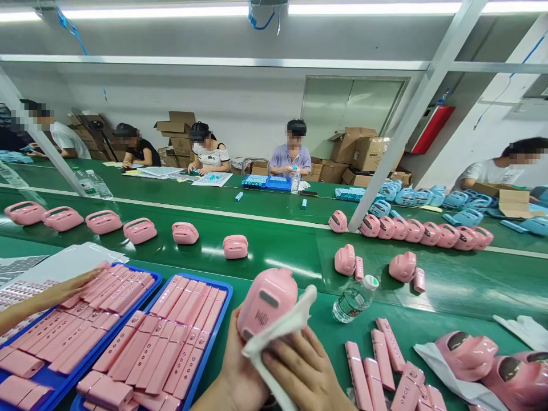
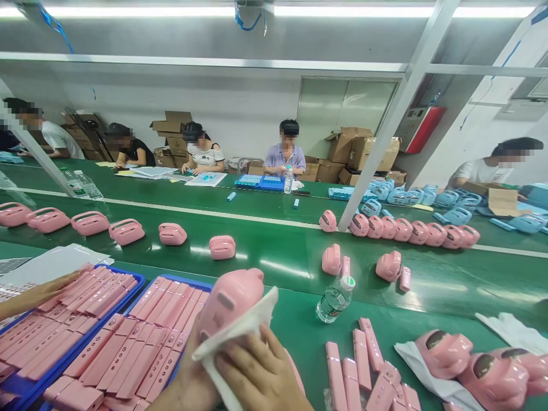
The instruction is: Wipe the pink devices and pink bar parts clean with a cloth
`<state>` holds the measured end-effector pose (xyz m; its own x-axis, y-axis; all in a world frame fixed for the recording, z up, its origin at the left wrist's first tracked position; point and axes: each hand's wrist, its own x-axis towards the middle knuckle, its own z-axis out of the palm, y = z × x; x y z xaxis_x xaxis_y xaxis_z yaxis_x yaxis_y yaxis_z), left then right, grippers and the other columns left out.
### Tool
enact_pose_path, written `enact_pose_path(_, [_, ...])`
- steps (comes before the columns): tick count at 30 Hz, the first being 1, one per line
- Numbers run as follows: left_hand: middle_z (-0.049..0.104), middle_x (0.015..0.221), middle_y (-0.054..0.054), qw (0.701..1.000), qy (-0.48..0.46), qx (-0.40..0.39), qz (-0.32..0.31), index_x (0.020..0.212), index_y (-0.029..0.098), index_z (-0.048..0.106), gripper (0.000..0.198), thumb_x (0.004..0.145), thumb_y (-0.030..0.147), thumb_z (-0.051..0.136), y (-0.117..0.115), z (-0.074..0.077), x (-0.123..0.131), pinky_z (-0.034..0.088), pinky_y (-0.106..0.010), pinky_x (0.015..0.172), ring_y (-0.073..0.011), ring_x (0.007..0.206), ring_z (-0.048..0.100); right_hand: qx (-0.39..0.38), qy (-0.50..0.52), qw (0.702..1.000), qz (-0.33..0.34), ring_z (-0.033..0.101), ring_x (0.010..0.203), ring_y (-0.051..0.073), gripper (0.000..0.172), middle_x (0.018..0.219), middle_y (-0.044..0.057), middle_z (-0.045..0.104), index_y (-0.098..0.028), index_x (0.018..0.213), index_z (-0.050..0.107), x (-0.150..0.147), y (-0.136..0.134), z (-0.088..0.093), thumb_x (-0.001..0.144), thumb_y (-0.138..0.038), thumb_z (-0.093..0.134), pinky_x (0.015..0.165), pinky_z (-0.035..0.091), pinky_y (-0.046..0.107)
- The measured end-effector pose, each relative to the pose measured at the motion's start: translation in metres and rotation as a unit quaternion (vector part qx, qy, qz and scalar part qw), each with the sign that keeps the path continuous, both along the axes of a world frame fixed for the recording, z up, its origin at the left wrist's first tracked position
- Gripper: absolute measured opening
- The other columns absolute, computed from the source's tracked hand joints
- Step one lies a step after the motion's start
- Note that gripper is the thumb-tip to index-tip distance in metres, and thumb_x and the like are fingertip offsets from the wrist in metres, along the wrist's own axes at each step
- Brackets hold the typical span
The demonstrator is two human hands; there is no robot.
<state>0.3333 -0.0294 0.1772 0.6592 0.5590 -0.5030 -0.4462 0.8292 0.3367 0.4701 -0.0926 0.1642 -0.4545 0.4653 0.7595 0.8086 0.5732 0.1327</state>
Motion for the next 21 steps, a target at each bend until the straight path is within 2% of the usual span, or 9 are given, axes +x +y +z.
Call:
enact_pose_path(4, [0.075, 0.088, -0.008, 0.999, -0.035, -0.022, -0.015, 0.108, 0.018, 0.061, 0.051, 0.071, 0.053, 0.06, -0.003, 0.01, -0.005, 0.057, -0.04, 0.072, -0.0304, 0.094, 0.067, -0.019, 0.238, 0.97, -0.05, 0.021, 0.139, 0.027, 0.051, 0.155, 0.004, 0.013, -0.018, 0.146, 0.019, -0.01, 0.0, -0.011, 0.097, -0.032, 0.028, 0.112, 0.025, 0.043])
enact_pose_path(6, [0.075, 0.09, -0.008, 0.999, -0.017, -0.014, -0.033, 0.109, 0.02, 0.061, 0.054, 0.068, 0.055, 0.061, -0.006, 0.012, -0.006, 0.056, -0.041, 0.07, -0.0322, 0.096, 0.066, -0.075, 0.345, 0.934, -0.051, 0.022, 0.139, 0.03, 0.052, 0.155, 0.004, 0.016, -0.024, 0.144, 0.024, -0.023, 0.0, 0.0, 0.096, -0.044, 0.019, 0.108, 0.033, 0.048])
enact_pose_path(8, [0.074, 0.089, -0.009, 0.999, 0.012, 0.001, -0.036, 0.11, 0.02, 0.061, 0.055, 0.067, 0.055, 0.061, -0.009, 0.013, -0.005, 0.056, -0.041, 0.07, -0.0332, 0.097, 0.065, -0.106, 0.389, 0.913, -0.059, 0.029, 0.136, 0.03, 0.046, 0.148, 0.002, 0.032, -0.034, 0.136, 0.039, -0.035, -0.001, 0.013, 0.095, -0.047, 0.023, 0.107, 0.032, 0.052])
enact_pose_path(10, [0.074, 0.086, -0.01, 1.0, 0.023, 0.018, 0.003, 0.112, 0.018, 0.06, 0.054, 0.069, 0.051, 0.06, -0.01, 0.013, -0.003, 0.055, -0.041, 0.073, -0.0327, 0.097, 0.065, -0.107, 0.387, 0.913, -0.074, 0.03, 0.134, 0.03, 0.037, 0.143, -0.001, 0.039, -0.039, 0.127, 0.049, -0.042, -0.001, 0.018, 0.094, -0.045, 0.034, 0.109, 0.025, 0.053])
enact_pose_path(12, [0.073, 0.088, -0.009, 0.995, 0.032, 0.064, 0.069, 0.116, 0.018, 0.056, 0.051, 0.069, 0.04, 0.063, -0.011, 0.013, -0.001, 0.054, -0.04, 0.077, -0.0309, 0.098, 0.065, -0.128, 0.434, 0.889, -0.07, 0.027, 0.136, 0.03, 0.041, 0.147, 0.0, 0.032, -0.038, 0.131, 0.044, -0.044, -0.001, 0.012, 0.091, -0.045, 0.043, 0.11, 0.023, 0.052])
enact_pose_path(15, [0.07, 0.104, -0.005, 0.973, 0.065, 0.183, 0.122, 0.119, 0.026, 0.05, 0.065, 0.059, 0.02, 0.074, -0.01, 0.019, -0.003, 0.052, -0.036, 0.081, -0.0282, 0.102, 0.063, -0.2, 0.623, 0.756, -0.033, 0.033, 0.134, 0.027, 0.051, 0.149, 0.006, 0.031, -0.031, 0.138, 0.034, -0.037, 0.005, -0.004, 0.09, -0.045, 0.045, 0.107, 0.034, 0.045])
enact_pose_path(17, [0.066, 0.113, -0.004, 0.968, 0.077, 0.224, 0.084, 0.115, 0.028, 0.051, 0.064, 0.056, 0.02, 0.076, -0.008, 0.027, -0.004, 0.052, -0.034, 0.078, -0.028, 0.102, 0.062, -0.233, 0.715, 0.659, -0.012, 0.045, 0.126, 0.023, 0.046, 0.14, 0.008, 0.045, -0.026, 0.133, 0.039, -0.026, 0.011, -0.009, 0.091, -0.044, 0.041, 0.101, 0.042, 0.04])
enact_pose_path(19, [0.063, 0.119, -0.005, 0.969, 0.105, 0.221, 0.018, 0.113, 0.028, 0.054, 0.051, 0.065, 0.032, 0.071, -0.004, 0.038, -0.005, 0.052, -0.034, 0.073, -0.0279, 0.101, 0.062, -0.282, 0.731, 0.621, -0.021, 0.06, 0.107, 0.022, 0.042, 0.12, 0.009, 0.062, -0.021, 0.123, 0.05, -0.013, 0.019, -0.009, 0.092, -0.045, 0.038, 0.089, 0.051, 0.036])
enact_pose_path(21, [0.061, 0.122, -0.005, 0.968, 0.145, 0.2, -0.041, 0.117, 0.031, 0.053, 0.043, 0.077, 0.044, 0.06, 0.0, 0.046, -0.003, 0.052, -0.035, 0.071, -0.0281, 0.104, 0.061, -0.336, 0.702, 0.627, -0.048, 0.068, 0.076, 0.021, 0.044, 0.085, 0.007, 0.071, -0.015, 0.109, 0.061, 0.001, 0.026, -0.008, 0.091, -0.048, 0.038, 0.066, 0.056, 0.033])
